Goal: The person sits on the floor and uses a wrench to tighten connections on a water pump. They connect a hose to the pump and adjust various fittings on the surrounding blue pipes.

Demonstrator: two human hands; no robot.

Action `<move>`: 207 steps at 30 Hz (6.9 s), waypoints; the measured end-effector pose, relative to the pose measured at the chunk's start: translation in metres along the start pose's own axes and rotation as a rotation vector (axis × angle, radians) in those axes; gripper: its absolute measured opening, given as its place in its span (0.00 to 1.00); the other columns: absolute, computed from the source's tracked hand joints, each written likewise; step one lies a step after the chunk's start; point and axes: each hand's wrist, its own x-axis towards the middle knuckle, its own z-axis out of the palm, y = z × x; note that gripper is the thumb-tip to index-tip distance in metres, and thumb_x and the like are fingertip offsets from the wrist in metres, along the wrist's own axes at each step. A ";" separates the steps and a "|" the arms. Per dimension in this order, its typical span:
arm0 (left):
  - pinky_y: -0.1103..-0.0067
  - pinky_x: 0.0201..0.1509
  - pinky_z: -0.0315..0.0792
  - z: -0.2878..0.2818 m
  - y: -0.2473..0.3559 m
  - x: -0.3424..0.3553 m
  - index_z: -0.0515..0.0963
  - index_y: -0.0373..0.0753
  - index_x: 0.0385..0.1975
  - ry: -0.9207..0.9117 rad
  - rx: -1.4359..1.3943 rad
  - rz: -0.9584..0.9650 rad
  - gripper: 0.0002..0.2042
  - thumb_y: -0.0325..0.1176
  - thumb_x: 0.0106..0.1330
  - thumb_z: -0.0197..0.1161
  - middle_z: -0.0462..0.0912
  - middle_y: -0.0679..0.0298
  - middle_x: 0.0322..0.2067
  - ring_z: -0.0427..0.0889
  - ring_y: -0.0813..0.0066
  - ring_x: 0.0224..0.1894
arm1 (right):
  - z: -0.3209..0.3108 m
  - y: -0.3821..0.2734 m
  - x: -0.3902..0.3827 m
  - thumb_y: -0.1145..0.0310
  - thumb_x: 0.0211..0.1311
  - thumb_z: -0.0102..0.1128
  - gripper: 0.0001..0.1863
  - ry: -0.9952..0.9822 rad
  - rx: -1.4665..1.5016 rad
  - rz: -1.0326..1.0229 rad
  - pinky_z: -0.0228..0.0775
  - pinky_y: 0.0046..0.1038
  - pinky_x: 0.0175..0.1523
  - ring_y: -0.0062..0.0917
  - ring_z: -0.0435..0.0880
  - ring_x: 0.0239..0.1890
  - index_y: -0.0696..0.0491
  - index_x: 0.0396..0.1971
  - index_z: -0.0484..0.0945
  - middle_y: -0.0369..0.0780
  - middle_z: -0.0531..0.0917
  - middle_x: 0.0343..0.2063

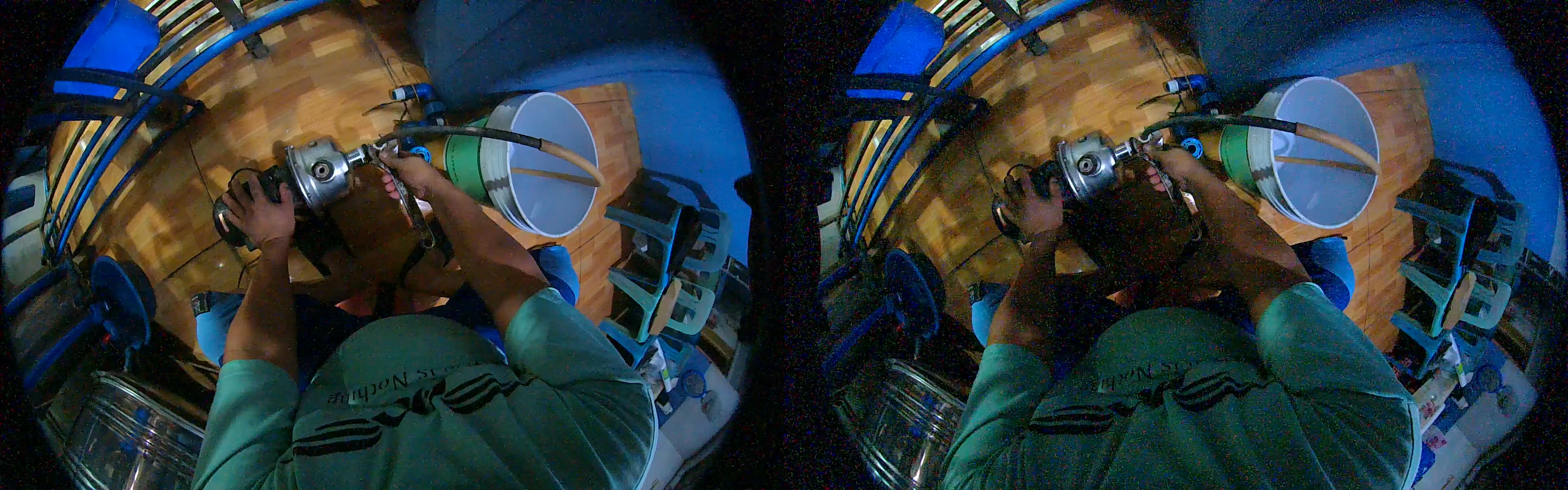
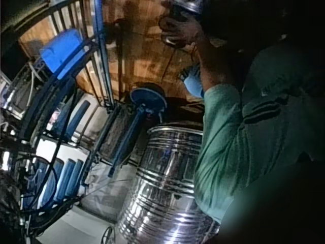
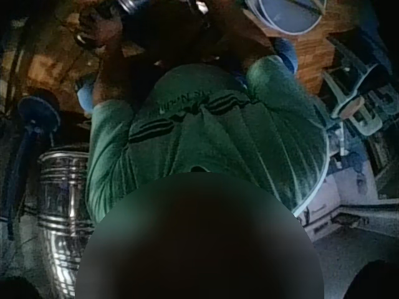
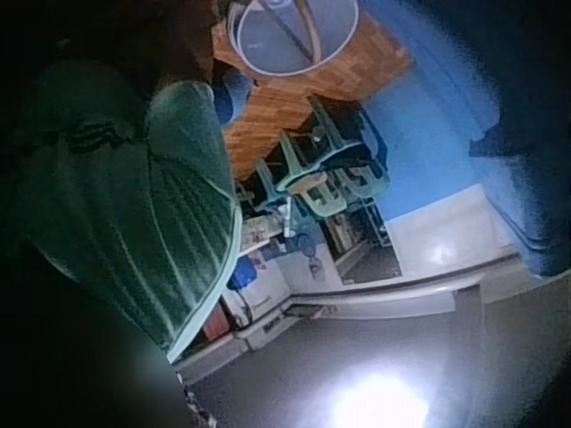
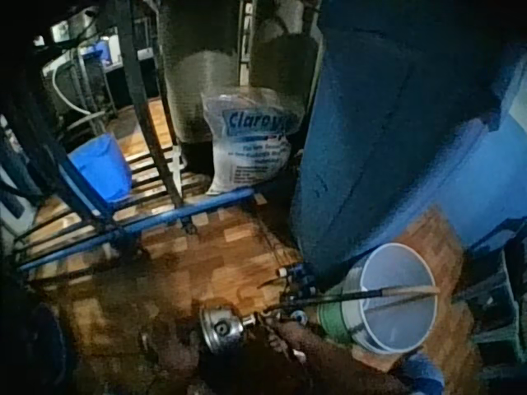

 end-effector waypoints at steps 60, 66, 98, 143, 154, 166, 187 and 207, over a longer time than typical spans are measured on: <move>0.45 0.67 0.47 0.013 -0.004 0.000 0.69 0.47 0.60 0.082 0.033 0.005 0.33 0.56 0.55 0.59 0.61 0.49 0.65 0.55 0.37 0.67 | 0.069 0.021 -0.008 0.55 0.73 0.41 0.15 0.180 0.574 -0.198 0.59 0.22 0.19 0.18 0.67 0.14 0.48 0.34 0.73 0.34 0.75 0.21; 0.45 0.67 0.47 0.007 -0.001 0.001 0.69 0.46 0.60 0.082 0.015 0.029 0.32 0.56 0.57 0.58 0.61 0.48 0.64 0.53 0.37 0.67 | -0.004 0.001 -0.022 0.51 0.71 0.41 0.17 0.141 -0.220 -0.133 0.59 0.23 0.17 0.18 0.67 0.14 0.48 0.36 0.72 0.34 0.73 0.18; 0.47 0.69 0.43 0.003 0.005 0.002 0.65 0.47 0.63 0.009 0.028 0.010 0.34 0.56 0.57 0.57 0.57 0.49 0.67 0.49 0.38 0.69 | -0.034 0.017 0.006 0.51 0.71 0.40 0.21 0.139 -0.471 -0.234 0.60 0.25 0.18 0.20 0.70 0.12 0.52 0.39 0.76 0.35 0.72 0.13; 0.47 0.70 0.38 -0.074 -0.018 0.013 0.62 0.40 0.65 -0.130 -0.422 -0.066 0.46 0.70 0.53 0.56 0.53 0.42 0.67 0.46 0.39 0.70 | 0.014 0.027 -0.184 0.60 0.71 0.45 0.12 -0.422 0.391 -0.206 0.74 0.29 0.27 0.28 0.78 0.28 0.51 0.46 0.68 0.38 0.77 0.29; 0.63 0.65 0.63 -0.254 -0.024 0.059 0.71 0.35 0.57 0.040 -0.780 0.406 0.31 0.49 0.58 0.66 0.68 0.43 0.59 0.67 0.46 0.62 | 0.068 -0.053 -0.236 0.60 0.71 0.48 0.14 -0.277 -0.137 -0.617 0.78 0.30 0.27 0.25 0.83 0.25 0.48 0.52 0.69 0.39 0.83 0.29; 0.65 0.64 0.63 -0.389 0.085 0.210 0.73 0.38 0.54 0.398 -0.587 0.772 0.26 0.44 0.58 0.68 0.72 0.51 0.58 0.67 0.53 0.62 | -0.012 -0.221 -0.257 0.65 0.72 0.47 0.09 -0.218 -0.278 -0.789 0.73 0.24 0.29 0.19 0.78 0.22 0.52 0.44 0.71 0.35 0.80 0.27; 0.66 0.49 0.75 -0.413 0.001 0.171 0.73 0.37 0.54 -0.474 -0.634 0.525 0.28 0.51 0.60 0.63 0.82 0.54 0.43 0.81 0.59 0.43 | 0.066 -0.378 -0.371 0.64 0.71 0.49 0.10 -0.020 -0.549 -1.089 0.69 0.23 0.30 0.17 0.74 0.23 0.54 0.42 0.74 0.35 0.77 0.24; 0.72 0.29 0.71 -0.777 -0.154 0.290 0.80 0.33 0.29 0.096 -0.998 0.105 0.17 0.44 0.61 0.64 0.80 0.54 0.21 0.80 0.63 0.24 | 0.439 -0.668 -0.544 0.63 0.62 0.54 0.18 0.381 -1.456 -1.622 0.73 0.45 0.41 0.50 0.81 0.37 0.54 0.49 0.74 0.53 0.82 0.34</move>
